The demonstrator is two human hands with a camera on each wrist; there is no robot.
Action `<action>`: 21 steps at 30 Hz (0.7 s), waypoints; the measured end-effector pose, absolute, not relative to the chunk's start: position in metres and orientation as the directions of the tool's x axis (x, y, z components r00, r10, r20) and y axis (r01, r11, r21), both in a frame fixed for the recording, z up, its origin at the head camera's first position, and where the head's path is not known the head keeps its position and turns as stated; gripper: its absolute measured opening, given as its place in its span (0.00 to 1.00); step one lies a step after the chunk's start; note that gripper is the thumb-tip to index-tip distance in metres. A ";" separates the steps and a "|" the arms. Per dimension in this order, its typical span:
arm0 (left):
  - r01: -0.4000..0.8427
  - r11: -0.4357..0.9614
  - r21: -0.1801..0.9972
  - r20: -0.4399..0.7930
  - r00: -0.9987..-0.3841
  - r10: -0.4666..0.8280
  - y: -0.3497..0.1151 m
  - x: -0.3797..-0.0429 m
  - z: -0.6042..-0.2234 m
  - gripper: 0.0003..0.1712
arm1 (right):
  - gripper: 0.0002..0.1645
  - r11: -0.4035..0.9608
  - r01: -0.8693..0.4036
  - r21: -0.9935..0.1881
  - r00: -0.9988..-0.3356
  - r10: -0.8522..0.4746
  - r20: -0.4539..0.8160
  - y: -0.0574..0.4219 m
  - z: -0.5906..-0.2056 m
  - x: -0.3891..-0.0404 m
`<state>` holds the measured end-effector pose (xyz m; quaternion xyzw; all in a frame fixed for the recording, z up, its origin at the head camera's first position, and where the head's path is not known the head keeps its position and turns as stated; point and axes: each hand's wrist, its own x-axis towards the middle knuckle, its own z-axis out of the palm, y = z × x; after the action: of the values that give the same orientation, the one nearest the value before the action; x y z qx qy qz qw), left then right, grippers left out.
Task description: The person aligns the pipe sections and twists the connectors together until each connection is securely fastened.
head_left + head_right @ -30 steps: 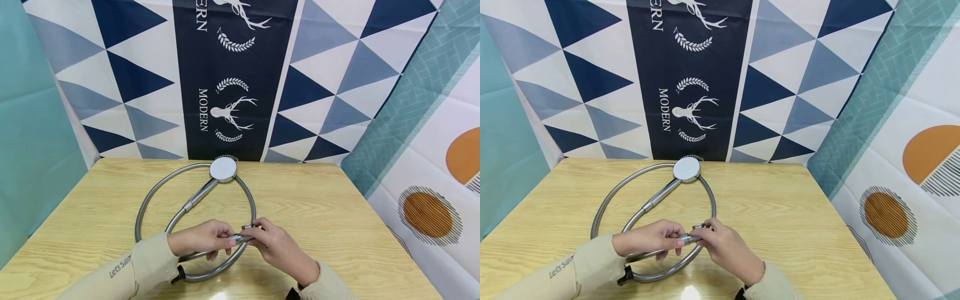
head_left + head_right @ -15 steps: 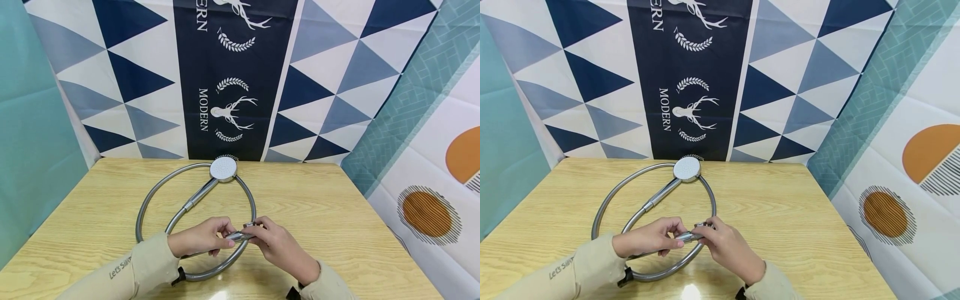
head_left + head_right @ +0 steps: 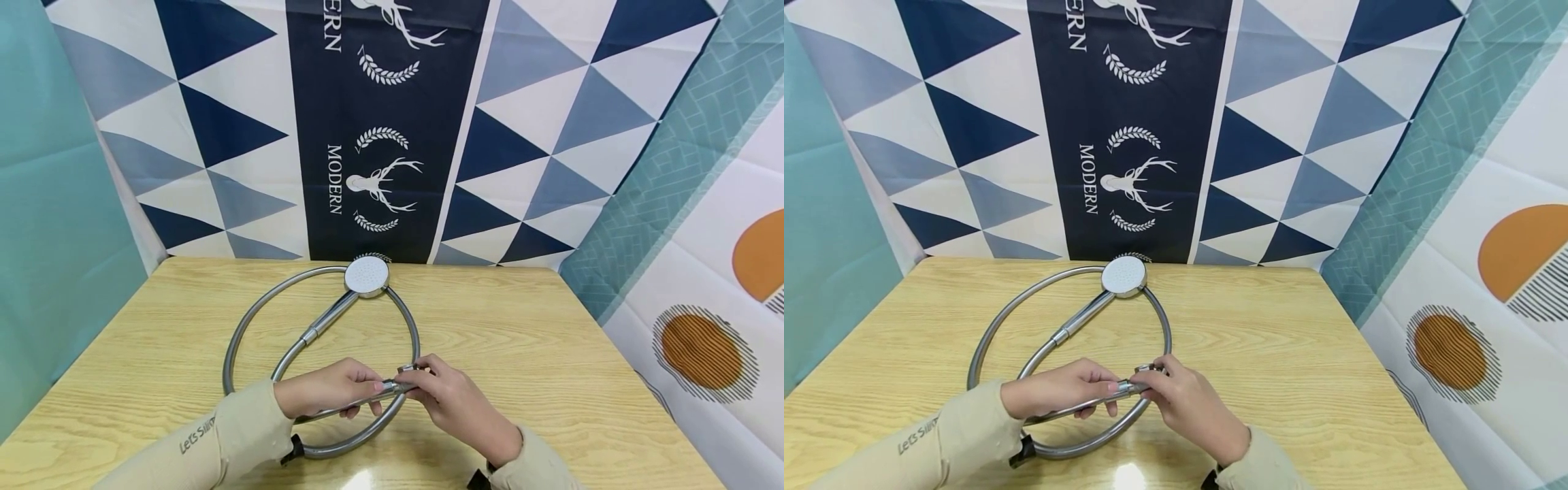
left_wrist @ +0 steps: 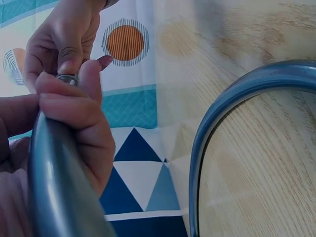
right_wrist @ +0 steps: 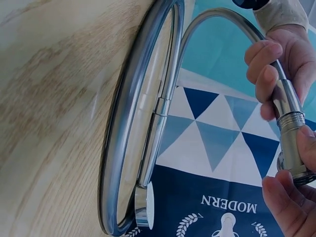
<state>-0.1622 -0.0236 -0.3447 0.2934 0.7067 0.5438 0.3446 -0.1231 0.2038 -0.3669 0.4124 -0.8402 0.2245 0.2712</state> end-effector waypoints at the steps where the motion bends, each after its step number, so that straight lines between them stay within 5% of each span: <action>1: 0.043 0.232 0.972 -0.162 -0.592 0.789 -0.023 -0.162 -0.345 0.16 | 0.25 0.561 -0.814 -0.153 -0.513 -0.570 0.642 0.204 -0.367 -0.123; 9: 0.065 0.205 0.977 -0.119 -0.633 0.765 -0.022 -0.161 -0.345 0.13 | 0.24 0.566 -0.811 -0.149 -0.512 -0.561 0.650 0.204 -0.366 -0.123; 13: 0.098 0.210 0.973 -0.094 -0.662 0.744 -0.020 -0.160 -0.343 0.10 | 0.09 0.567 -0.813 -0.128 -0.498 -0.565 0.658 0.205 -0.365 -0.124; 16: 0.123 0.210 0.970 -0.073 -0.676 0.733 -0.019 -0.161 -0.343 0.07 | 0.19 0.563 -0.819 -0.108 -0.479 -0.568 0.669 0.205 -0.364 -0.125; 21: 0.113 0.208 0.972 -0.074 -0.690 0.720 -0.019 -0.161 -0.343 0.07 | 0.20 0.542 -0.835 -0.099 -0.452 -0.571 0.685 0.204 -0.363 -0.125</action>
<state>-0.1607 -0.0190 -0.3434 0.2859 0.7286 0.5605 0.2706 -0.1255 0.2043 -0.3634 0.4266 -0.8239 0.2173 0.3034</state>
